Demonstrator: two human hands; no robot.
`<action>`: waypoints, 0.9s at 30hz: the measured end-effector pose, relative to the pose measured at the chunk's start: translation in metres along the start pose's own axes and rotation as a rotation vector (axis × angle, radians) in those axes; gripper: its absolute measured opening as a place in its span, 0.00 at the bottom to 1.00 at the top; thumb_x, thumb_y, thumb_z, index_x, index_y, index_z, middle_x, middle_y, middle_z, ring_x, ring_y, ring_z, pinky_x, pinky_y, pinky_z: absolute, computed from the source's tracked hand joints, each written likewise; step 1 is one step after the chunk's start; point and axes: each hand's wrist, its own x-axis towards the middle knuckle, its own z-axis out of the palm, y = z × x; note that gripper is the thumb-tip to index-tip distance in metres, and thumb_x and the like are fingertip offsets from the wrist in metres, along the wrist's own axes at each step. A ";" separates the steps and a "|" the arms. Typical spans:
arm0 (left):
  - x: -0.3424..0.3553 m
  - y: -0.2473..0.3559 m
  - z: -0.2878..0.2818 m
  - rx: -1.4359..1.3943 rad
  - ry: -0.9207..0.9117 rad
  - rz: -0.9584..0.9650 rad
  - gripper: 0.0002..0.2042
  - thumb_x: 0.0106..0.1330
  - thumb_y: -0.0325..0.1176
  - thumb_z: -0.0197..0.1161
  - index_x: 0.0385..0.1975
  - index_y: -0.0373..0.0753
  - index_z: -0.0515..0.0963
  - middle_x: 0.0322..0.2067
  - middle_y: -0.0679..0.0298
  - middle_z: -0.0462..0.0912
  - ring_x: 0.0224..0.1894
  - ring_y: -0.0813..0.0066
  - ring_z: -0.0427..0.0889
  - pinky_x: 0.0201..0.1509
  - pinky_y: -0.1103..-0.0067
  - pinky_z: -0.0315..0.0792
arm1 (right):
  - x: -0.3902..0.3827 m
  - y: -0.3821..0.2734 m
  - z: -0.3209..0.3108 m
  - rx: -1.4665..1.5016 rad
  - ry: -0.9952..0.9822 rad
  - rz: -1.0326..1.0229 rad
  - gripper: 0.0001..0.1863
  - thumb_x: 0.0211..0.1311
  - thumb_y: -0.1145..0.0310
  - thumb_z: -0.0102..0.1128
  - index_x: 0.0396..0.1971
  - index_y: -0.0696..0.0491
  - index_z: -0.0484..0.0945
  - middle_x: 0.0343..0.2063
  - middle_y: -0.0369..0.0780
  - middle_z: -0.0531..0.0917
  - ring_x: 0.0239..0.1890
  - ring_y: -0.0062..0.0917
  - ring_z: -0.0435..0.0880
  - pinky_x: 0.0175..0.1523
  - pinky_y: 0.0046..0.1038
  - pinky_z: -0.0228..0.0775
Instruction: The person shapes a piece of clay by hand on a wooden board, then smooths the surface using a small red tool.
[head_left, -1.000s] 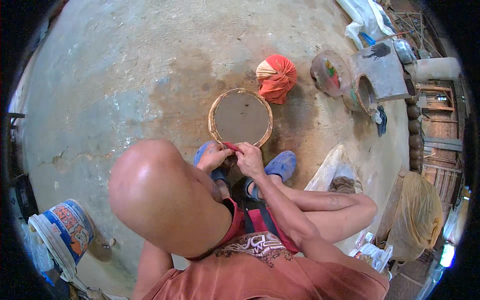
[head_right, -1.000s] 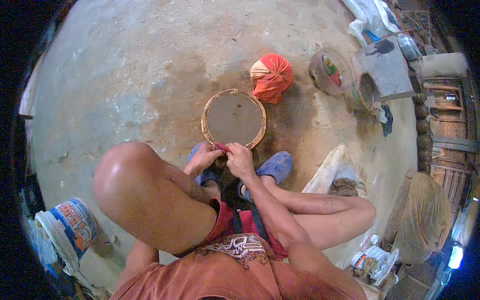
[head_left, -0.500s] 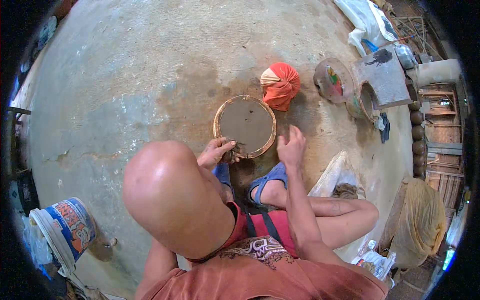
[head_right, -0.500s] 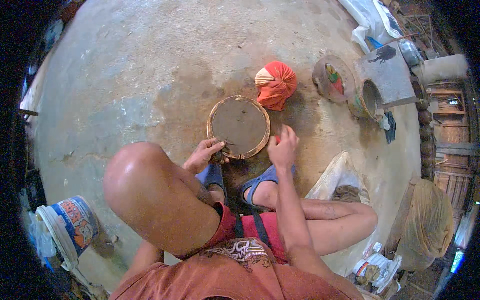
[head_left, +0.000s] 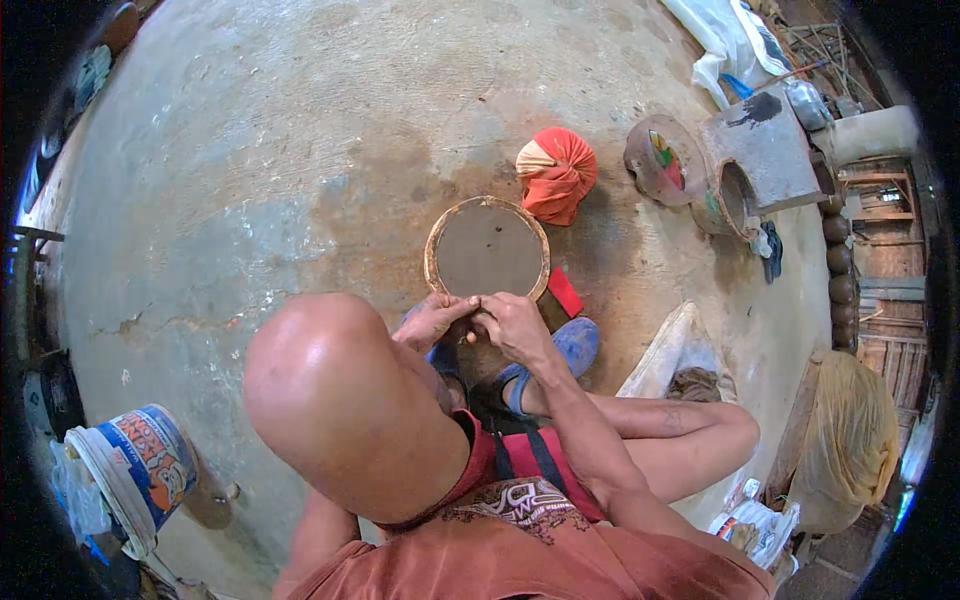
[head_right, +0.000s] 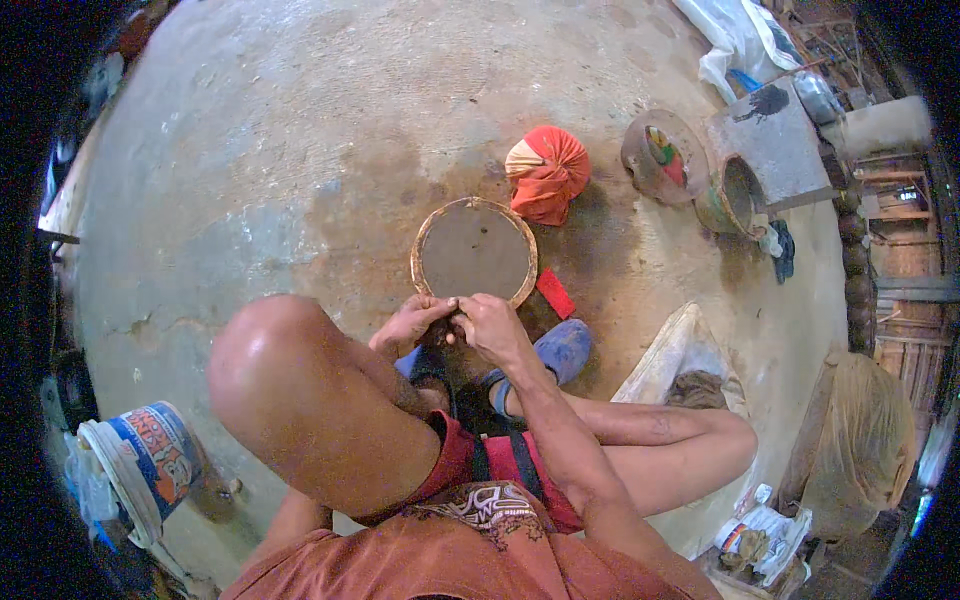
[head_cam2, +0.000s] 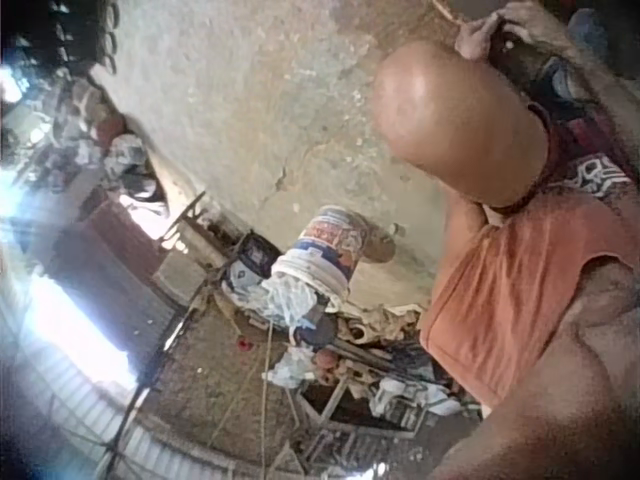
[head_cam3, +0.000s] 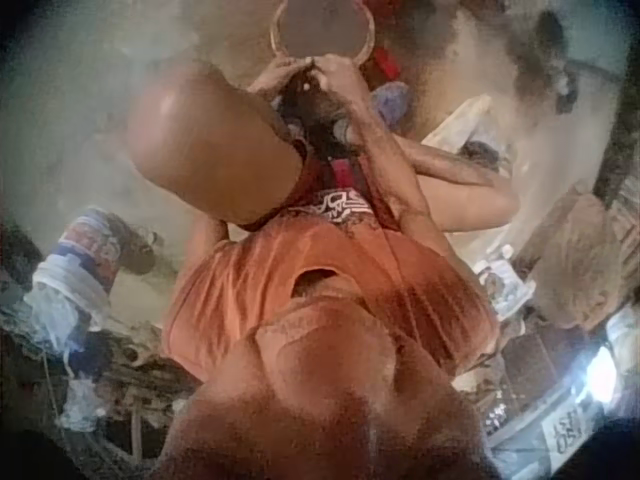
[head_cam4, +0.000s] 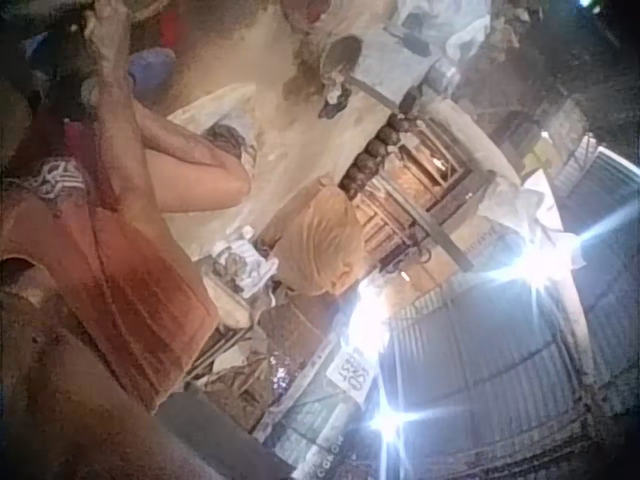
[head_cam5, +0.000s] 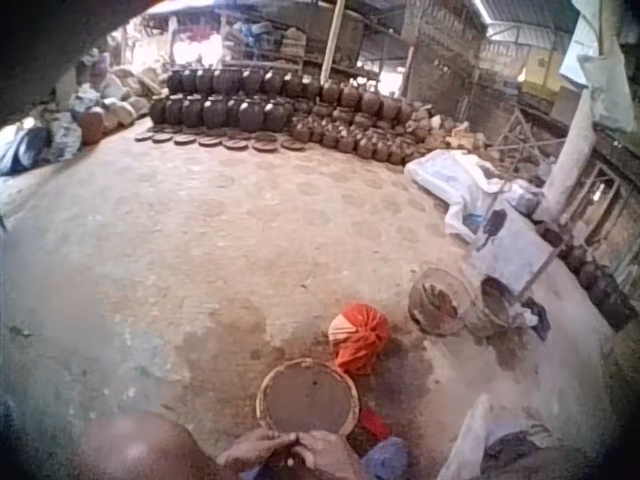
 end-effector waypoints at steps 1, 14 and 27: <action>-0.006 -0.002 0.000 -0.091 0.005 0.003 0.16 0.81 0.42 0.59 0.42 0.33 0.85 0.33 0.61 0.90 0.28 0.77 0.87 0.33 0.82 0.81 | 0.002 -0.010 -0.006 0.067 -0.036 0.050 0.14 0.63 0.68 0.68 0.45 0.60 0.86 0.36 0.48 0.87 0.40 0.45 0.88 0.49 0.40 0.80; -0.001 -0.019 0.003 -0.145 0.194 0.187 0.14 0.79 0.40 0.61 0.44 0.33 0.83 0.31 0.62 0.88 0.27 0.78 0.84 0.34 0.81 0.78 | 0.050 0.057 0.000 -0.159 0.565 0.358 0.16 0.62 0.74 0.66 0.49 0.60 0.88 0.44 0.48 0.89 0.55 0.42 0.85 0.63 0.40 0.74; 0.002 -0.016 -0.003 0.026 0.154 0.146 0.14 0.80 0.38 0.61 0.40 0.32 0.84 0.32 0.62 0.89 0.26 0.75 0.86 0.34 0.78 0.79 | 0.079 0.090 -0.013 -0.178 0.061 0.245 0.14 0.52 0.58 0.79 0.32 0.52 0.92 0.41 0.44 0.89 0.50 0.42 0.84 0.60 0.40 0.73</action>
